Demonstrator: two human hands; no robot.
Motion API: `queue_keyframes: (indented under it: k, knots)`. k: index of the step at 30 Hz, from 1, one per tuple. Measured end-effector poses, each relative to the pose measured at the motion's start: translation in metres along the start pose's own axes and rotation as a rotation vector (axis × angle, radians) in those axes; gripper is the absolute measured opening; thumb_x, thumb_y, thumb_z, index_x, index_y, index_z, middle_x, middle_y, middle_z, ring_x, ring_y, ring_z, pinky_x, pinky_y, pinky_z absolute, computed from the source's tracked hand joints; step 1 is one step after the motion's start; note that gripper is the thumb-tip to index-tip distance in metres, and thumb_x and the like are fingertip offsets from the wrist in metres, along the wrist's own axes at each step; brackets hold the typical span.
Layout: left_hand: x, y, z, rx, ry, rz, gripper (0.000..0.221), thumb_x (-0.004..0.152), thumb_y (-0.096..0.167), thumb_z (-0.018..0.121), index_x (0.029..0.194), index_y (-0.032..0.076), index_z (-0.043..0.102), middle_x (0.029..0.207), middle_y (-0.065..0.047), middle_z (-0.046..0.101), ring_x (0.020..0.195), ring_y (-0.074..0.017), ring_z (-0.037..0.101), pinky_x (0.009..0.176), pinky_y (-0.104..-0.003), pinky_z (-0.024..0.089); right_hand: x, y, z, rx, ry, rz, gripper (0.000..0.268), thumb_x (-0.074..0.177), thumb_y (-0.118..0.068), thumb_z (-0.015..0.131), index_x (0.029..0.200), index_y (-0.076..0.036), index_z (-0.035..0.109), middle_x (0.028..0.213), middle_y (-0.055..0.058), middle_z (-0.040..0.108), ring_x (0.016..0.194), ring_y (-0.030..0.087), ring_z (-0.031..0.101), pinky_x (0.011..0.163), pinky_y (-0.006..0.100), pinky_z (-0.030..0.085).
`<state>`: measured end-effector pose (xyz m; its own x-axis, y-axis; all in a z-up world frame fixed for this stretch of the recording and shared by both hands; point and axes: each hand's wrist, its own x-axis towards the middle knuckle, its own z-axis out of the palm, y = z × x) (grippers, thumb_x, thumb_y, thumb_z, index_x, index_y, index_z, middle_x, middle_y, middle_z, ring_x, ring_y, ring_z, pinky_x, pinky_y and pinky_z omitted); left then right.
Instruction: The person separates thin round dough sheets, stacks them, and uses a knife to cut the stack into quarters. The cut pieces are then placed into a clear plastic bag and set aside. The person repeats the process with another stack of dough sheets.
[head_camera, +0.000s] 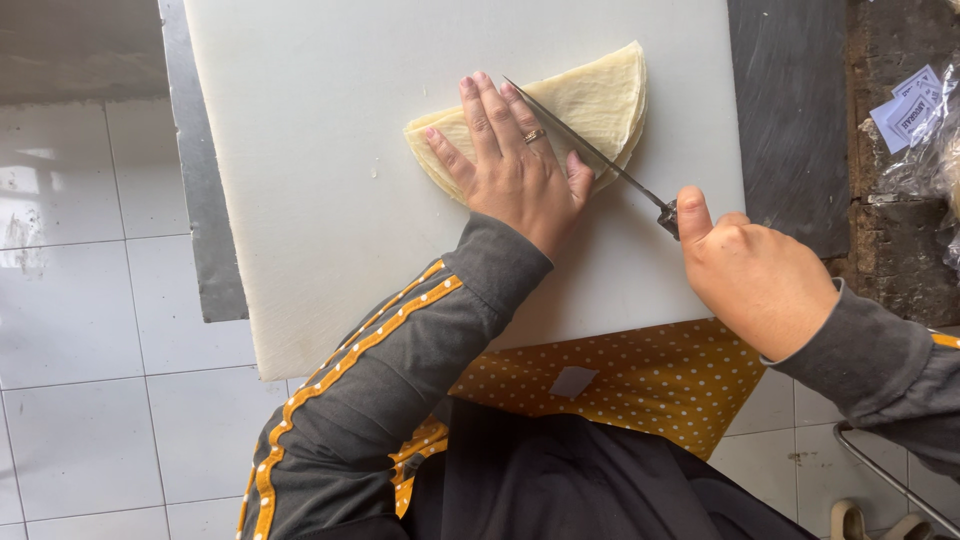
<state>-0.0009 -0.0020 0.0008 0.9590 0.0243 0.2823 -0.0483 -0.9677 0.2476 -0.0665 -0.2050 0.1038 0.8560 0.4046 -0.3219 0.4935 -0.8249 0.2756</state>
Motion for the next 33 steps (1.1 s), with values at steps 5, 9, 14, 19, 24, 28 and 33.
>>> queue_keyframes:
  k: [5, 9, 14, 19, 24, 28, 33]
  knots:
    - [0.001, 0.000, 0.002, 0.002, -0.009, -0.004, 0.093, 0.090, 0.059, 0.050, 0.150, -0.012, 0.042, 0.159, -0.032, 0.028, 0.154, -0.0428, 0.016, 0.116, -0.080, 0.007, 0.000, -0.001, -0.001, -0.003, -0.018, -0.001, 0.056, 0.090, 0.000, 0.057, 0.140, 0.018, 0.040, 0.067, 0.019, 0.065, 0.056, 0.029, 0.072, 0.046, 0.035, 0.059]
    - [0.000, -0.001, 0.001, -0.008, 0.001, 0.002, 0.094, 0.092, 0.062, 0.050, 0.150, -0.012, 0.043, 0.159, -0.032, 0.028, 0.155, -0.0424, 0.016, 0.116, -0.080, 0.007, 0.000, -0.005, -0.004, -0.028, -0.006, -0.018, 0.059, 0.088, 0.001, 0.059, 0.140, 0.019, 0.039, 0.067, 0.019, 0.065, 0.056, 0.028, 0.072, 0.045, 0.034, 0.060]
    - [0.000, -0.001, -0.002, -0.001, -0.011, 0.009, 0.092, 0.092, 0.061, 0.049, 0.148, -0.011, 0.043, 0.158, -0.032, 0.029, 0.153, -0.0433, 0.017, 0.115, -0.081, 0.008, 0.001, -0.008, -0.017, 0.001, -0.057, -0.001, 0.058, 0.087, 0.003, 0.059, 0.139, 0.018, 0.039, 0.065, 0.017, 0.066, 0.059, 0.030, 0.073, 0.047, 0.036, 0.060]
    - [0.000, 0.001, -0.005, 0.062, -0.033, 0.020, 0.091, 0.092, 0.060, 0.049, 0.147, -0.012, 0.043, 0.153, -0.032, 0.034, 0.152, -0.0436, 0.020, 0.113, -0.082, 0.012, 0.005, -0.003, -0.027, 0.068, -0.079, -0.041, 0.057, 0.083, 0.005, 0.059, 0.135, 0.018, 0.040, 0.064, 0.019, 0.067, 0.063, 0.033, 0.073, 0.050, 0.039, 0.060]
    - [0.002, 0.002, -0.009, 0.113, -0.072, 0.039, 0.089, 0.093, 0.059, 0.048, 0.146, -0.011, 0.043, 0.148, -0.029, 0.036, 0.149, -0.0431, 0.024, 0.111, -0.083, 0.015, 0.012, 0.000, -0.029, 0.088, -0.120, -0.032, 0.054, 0.091, 0.003, 0.055, 0.139, 0.019, 0.037, 0.064, 0.020, 0.066, 0.061, 0.035, 0.073, 0.049, 0.041, 0.060]
    - [0.001, 0.003, -0.012, 0.098, -0.095, 0.053, 0.084, 0.093, 0.057, 0.049, 0.143, -0.010, 0.045, 0.148, -0.028, 0.036, 0.149, -0.0443, 0.025, 0.111, -0.083, 0.015, 0.019, 0.000, -0.026, 0.101, -0.126, -0.039, 0.056, 0.085, 0.005, 0.054, 0.137, 0.018, 0.038, 0.065, 0.020, 0.067, 0.063, 0.035, 0.073, 0.050, 0.041, 0.060]
    - [0.002, 0.003, -0.013, 0.069, -0.079, 0.052, 0.083, 0.092, 0.055, 0.051, 0.143, -0.012, 0.048, 0.148, -0.028, 0.036, 0.149, -0.0438, 0.023, 0.112, -0.082, 0.015, 0.033, -0.005, -0.017, 0.154, -0.061, -0.013, 0.041, 0.094, 0.000, 0.053, 0.130, 0.016, 0.044, 0.066, 0.020, 0.068, 0.063, 0.036, 0.073, 0.051, 0.041, 0.059]
